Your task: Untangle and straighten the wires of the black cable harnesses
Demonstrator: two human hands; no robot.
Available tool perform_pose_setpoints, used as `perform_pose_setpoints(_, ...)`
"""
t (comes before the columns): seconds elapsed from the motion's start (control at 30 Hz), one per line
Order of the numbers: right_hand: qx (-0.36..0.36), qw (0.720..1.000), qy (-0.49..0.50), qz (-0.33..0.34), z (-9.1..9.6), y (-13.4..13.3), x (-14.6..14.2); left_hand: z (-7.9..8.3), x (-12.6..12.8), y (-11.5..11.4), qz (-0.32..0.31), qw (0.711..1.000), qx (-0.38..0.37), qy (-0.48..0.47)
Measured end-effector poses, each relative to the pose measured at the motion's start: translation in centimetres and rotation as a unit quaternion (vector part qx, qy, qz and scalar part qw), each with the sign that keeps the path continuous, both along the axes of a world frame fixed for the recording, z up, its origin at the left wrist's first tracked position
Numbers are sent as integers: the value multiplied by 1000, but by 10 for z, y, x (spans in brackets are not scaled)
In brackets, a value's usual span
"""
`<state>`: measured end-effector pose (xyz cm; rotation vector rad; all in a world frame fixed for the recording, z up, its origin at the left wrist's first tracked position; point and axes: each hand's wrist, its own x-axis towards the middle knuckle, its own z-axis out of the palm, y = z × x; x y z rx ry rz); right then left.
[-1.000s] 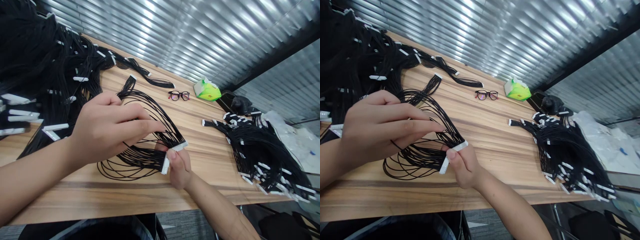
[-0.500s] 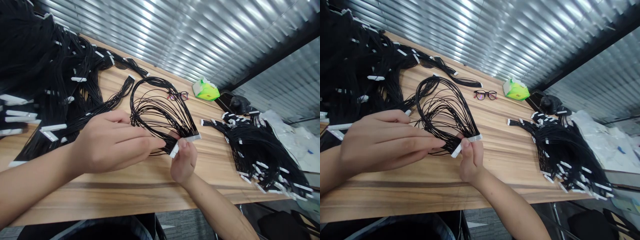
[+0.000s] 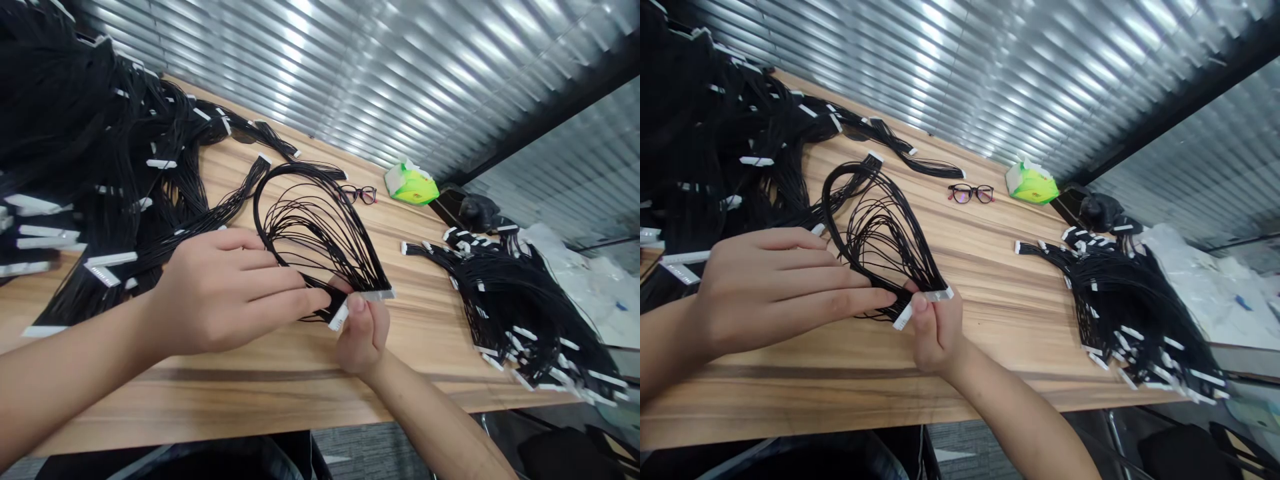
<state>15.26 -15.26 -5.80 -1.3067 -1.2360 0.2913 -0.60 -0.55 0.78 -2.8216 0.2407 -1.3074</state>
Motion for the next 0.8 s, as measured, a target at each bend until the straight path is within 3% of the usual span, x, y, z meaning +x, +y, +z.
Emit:
perform_pose_setpoints(0.23,3,1000,3,8,6,4,0,2,4,-5,5,999,-36,-1)
perform_pose_setpoints(0.5,-1,1000,-12,14,11,0,-1,-4,0,-6,15,1000,-6,-22)
perform_pose_setpoints(0.6,-9,999,-39,10,13,-1,-1,-1,0,-5,10,1000,-8,-6)
perform_pose_setpoints(0.7,-19,996,-84,-10,17,2,0,2,3,-5,-1,998,-56,33)
perform_pose_setpoints(0.8,-17,993,-117,-5,22,5,2,5,7,-7,26,992,-85,95)
